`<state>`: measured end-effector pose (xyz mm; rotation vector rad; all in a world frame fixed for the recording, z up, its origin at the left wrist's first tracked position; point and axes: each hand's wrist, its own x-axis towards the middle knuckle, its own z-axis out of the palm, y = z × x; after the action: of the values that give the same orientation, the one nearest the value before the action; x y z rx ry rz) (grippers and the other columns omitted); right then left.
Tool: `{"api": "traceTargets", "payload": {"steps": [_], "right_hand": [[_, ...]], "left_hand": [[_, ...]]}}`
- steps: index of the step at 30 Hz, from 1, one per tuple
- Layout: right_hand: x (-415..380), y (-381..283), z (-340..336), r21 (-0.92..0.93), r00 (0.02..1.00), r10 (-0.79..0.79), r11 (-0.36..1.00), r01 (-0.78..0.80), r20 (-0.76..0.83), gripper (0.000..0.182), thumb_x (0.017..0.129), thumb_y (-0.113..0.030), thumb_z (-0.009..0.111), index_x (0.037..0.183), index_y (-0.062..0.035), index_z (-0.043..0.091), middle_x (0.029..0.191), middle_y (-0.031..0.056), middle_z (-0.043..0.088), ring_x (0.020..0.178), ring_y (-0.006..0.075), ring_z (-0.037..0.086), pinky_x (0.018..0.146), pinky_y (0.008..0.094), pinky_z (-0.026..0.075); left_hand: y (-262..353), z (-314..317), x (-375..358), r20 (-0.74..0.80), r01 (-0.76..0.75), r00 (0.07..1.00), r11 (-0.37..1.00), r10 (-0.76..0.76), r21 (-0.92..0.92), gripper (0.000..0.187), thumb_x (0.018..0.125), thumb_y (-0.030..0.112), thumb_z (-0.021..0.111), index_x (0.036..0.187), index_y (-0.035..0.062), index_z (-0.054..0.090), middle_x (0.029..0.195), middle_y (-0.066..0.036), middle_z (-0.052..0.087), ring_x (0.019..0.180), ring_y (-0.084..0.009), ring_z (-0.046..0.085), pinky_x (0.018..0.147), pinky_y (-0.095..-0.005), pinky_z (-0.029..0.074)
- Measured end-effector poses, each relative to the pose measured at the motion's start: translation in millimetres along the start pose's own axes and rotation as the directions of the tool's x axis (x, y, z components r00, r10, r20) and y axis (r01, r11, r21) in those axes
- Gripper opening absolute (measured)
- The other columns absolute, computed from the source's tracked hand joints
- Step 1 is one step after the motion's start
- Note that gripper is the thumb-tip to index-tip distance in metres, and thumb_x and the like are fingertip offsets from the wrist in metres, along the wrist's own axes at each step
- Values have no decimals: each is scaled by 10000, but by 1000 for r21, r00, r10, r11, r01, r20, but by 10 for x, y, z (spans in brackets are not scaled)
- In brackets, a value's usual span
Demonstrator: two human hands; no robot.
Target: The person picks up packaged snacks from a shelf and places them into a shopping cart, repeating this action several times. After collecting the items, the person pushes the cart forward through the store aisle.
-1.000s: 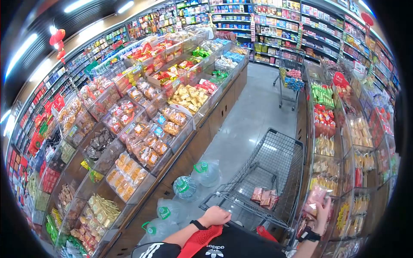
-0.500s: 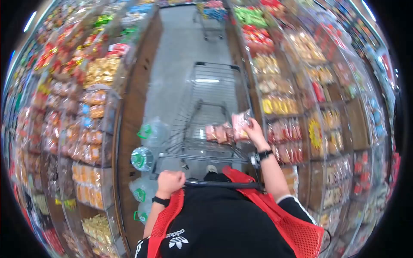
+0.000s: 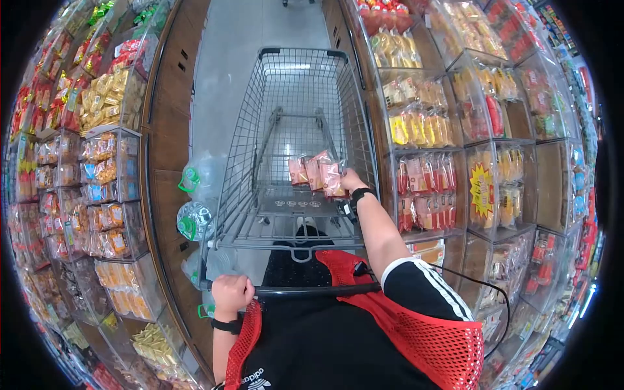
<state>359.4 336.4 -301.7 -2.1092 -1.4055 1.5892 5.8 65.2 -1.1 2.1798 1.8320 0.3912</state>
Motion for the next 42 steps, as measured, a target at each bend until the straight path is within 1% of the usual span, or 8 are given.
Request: {"api": "traceTargets", "payload": {"steps": [2, 6, 10, 16, 18, 22, 33, 42], "right_hand": [[-441, -432, -243, -368, 970, 194, 921, -129, 146, 485, 844, -270, 677, 1209, 30, 568, 1157, 243, 629, 1064, 319, 631, 886, 385, 492], [1099, 1394, 500, -362, 946, -283, 875, 321, 156, 320, 835, -248, 695, 1066, -30, 660, 1080, 112, 688, 936, 208, 650, 805, 347, 513], [-265, -386, -317, -355, 917, -144, 891, 284, 371, 309, 891, -100, 598, 1194, -43, 609, 1153, 98, 664, 1015, 167, 621, 859, 309, 494], [-1475, -1069, -1553, 228, 891, -444, 881, 415, 93, 341, 905, -69, 540, 1242, -22, 560, 1061, 101, 673, 913, 174, 651, 847, 280, 496], [-1856, -961, -1974, 192, 926, -313, 915, 354, -213, 313, 904, -102, 545, 1204, -20, 582, 1038, 89, 674, 896, 147, 648, 823, 253, 491], [-1713, 189, -2409, -294, 599, -330, 942, 162, -729, 401, 813, -183, 645, 1171, -8, 592, 997, 179, 675, 920, 331, 652, 859, 394, 503], [-1419, 382, -2219, -387, 731, -26, 861, -331, -682, 794, 741, -353, 771, 1401, -130, 390, 1447, 181, 347, 1358, 380, 302, 1058, 570, 269], [-1263, 416, -2123, -508, 756, -118, 805, -306, -644, 499, 725, -373, 770, 1159, -157, 652, 1363, 232, 442, 1281, 394, 407, 1060, 493, 331]], "left_hand": [[-3, 4, -7, 10, -5, 1000, 1000, 5, -5, 208, 712, 156, 621, 545, 115, 504, 501, -43, 501, 468, -247, 534, 495, -373, 423], [5, 6, -5, 6, -7, 1000, 1000, 7, 8, 194, 718, 159, 614, 557, 117, 515, 495, -50, 492, 467, -249, 529, 504, -377, 423], [-13, 35, -41, -2, -24, 1000, 999, 24, 44, 202, 732, 162, 606, 561, 112, 511, 498, -62, 493, 470, -260, 526, 508, -387, 415], [-43, 71, -74, -41, -97, 994, 993, 100, 67, 222, 747, 153, 601, 566, 93, 487, 518, -85, 507, 473, -295, 513, 507, -410, 394], [-42, 69, -74, -46, -112, 992, 992, 115, 54, 224, 751, 145, 598, 567, 88, 483, 522, -93, 508, 473, -305, 504, 507, -415, 389], [-53, 82, -84, -56, -121, 991, 991, 124, 54, 234, 757, 140, 596, 566, 84, 474, 515, -101, 501, 475, -316, 499, 507, -426, 387], [-21, 72, -87, -9, -85, 996, 992, 86, 91, 241, 773, 153, 587, 567, 84, 483, 509, -108, 499, 479, -312, 511, 513, -428, 395], [5, 53, -65, -29, -82, 996, 991, 85, 104, 225, 773, 157, 583, 574, 85, 507, 501, -100, 499, 471, -305, 516, 509, -413, 401]]}}
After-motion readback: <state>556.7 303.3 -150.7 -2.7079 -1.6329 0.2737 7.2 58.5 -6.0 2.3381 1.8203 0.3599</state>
